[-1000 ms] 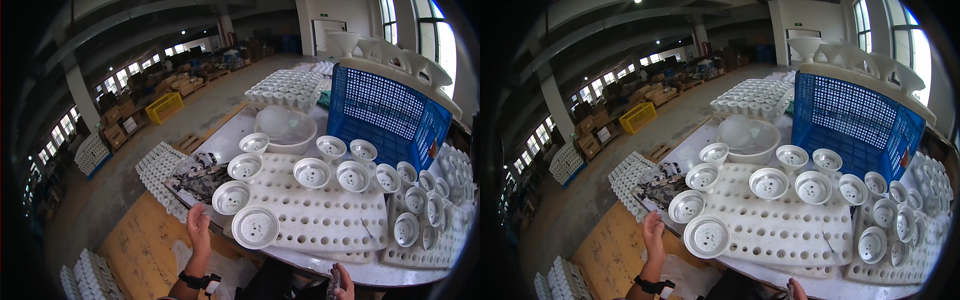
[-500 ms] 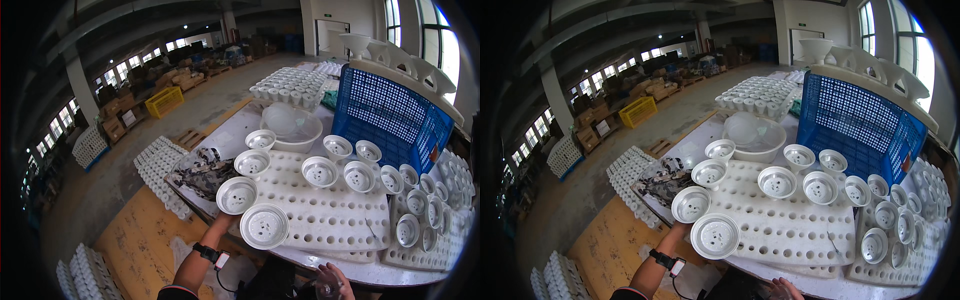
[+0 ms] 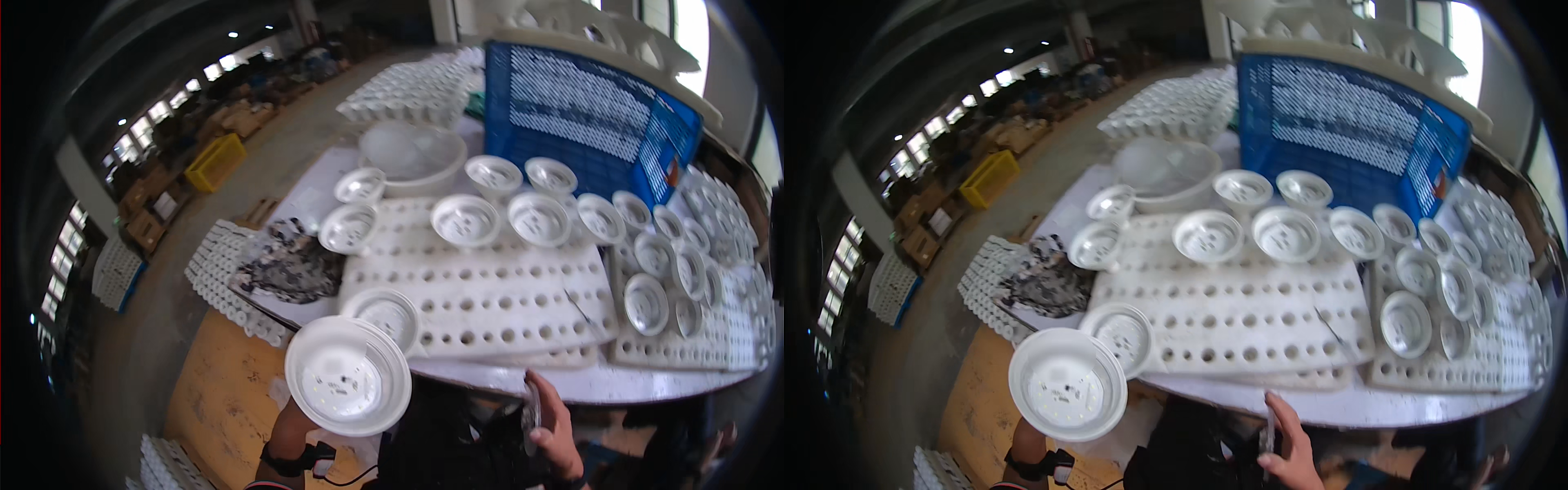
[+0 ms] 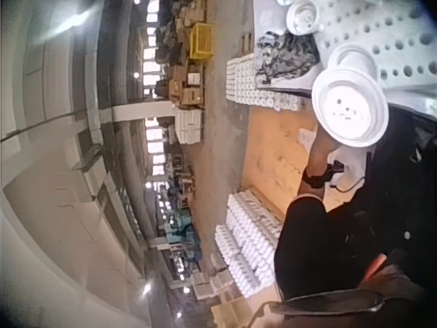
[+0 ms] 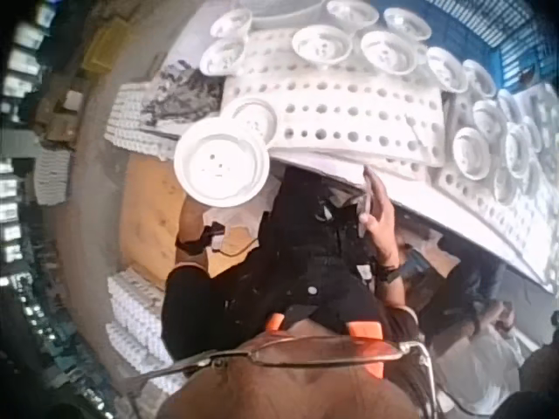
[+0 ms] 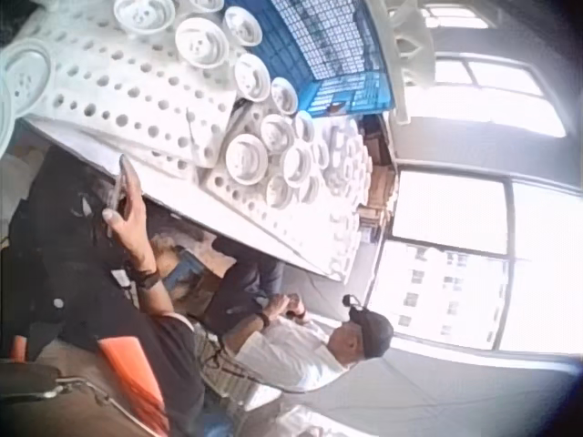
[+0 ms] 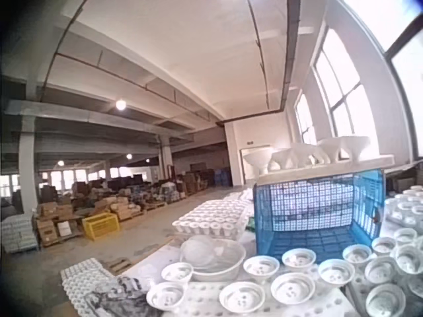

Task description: The person is assembling or inspecting lighting fixture components at a workbench.

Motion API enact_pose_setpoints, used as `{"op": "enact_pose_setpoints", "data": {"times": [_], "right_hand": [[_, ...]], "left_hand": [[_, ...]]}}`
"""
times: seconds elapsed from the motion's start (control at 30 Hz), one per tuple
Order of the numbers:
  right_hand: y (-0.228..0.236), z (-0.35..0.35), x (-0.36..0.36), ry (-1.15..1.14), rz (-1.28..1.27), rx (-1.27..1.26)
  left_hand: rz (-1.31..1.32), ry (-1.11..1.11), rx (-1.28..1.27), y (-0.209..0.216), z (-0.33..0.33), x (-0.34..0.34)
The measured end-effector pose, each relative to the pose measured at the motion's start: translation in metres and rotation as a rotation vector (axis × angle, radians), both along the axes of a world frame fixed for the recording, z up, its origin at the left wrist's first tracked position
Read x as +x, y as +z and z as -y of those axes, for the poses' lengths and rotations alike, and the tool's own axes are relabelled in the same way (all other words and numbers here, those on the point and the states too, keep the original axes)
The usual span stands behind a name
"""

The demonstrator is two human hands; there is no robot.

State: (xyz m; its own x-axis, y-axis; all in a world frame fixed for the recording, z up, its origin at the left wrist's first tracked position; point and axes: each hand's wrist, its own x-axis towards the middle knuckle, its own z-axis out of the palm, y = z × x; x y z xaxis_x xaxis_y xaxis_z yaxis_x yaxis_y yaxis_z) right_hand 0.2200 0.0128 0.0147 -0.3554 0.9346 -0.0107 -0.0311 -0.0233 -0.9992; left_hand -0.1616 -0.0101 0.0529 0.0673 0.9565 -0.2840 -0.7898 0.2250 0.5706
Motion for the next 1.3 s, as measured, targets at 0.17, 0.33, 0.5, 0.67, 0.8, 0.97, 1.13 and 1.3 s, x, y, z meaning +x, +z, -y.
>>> {"op": "enact_pose_setpoints", "data": {"times": [0.17,0.33,0.5,0.67,0.8,0.97,1.13,1.3], "right_hand": [[0.023,-0.01,-0.011,0.112,-0.053,0.313],[0.025,0.008,-0.002,0.119,0.108,0.423],[0.013,0.023,-0.003,0.106,0.198,0.548],[-0.007,0.025,0.001,0.107,0.205,0.513],[-0.014,0.018,-0.001,0.071,0.18,0.584],[-0.008,0.02,-0.008,0.065,0.134,0.674],[-0.012,0.032,0.017,0.215,0.241,0.964],[-0.003,0.028,0.033,0.579,0.209,1.175]], "left_hand": [[-1.386,-0.558,0.282,0.016,0.004,0.091],[-1.478,-0.786,0.368,-0.007,-0.015,0.147],[-1.438,-0.932,0.526,-0.023,-0.012,0.164],[-1.469,-0.956,0.461,-0.018,-0.018,0.172],[-1.35,-0.998,0.534,-0.027,-0.03,0.175],[-1.358,-1.047,0.5,-0.02,-0.034,0.168],[-0.774,-1.308,0.627,-0.047,-0.029,0.173],[-0.503,-1.453,0.728,-0.084,-0.01,0.197]]}}
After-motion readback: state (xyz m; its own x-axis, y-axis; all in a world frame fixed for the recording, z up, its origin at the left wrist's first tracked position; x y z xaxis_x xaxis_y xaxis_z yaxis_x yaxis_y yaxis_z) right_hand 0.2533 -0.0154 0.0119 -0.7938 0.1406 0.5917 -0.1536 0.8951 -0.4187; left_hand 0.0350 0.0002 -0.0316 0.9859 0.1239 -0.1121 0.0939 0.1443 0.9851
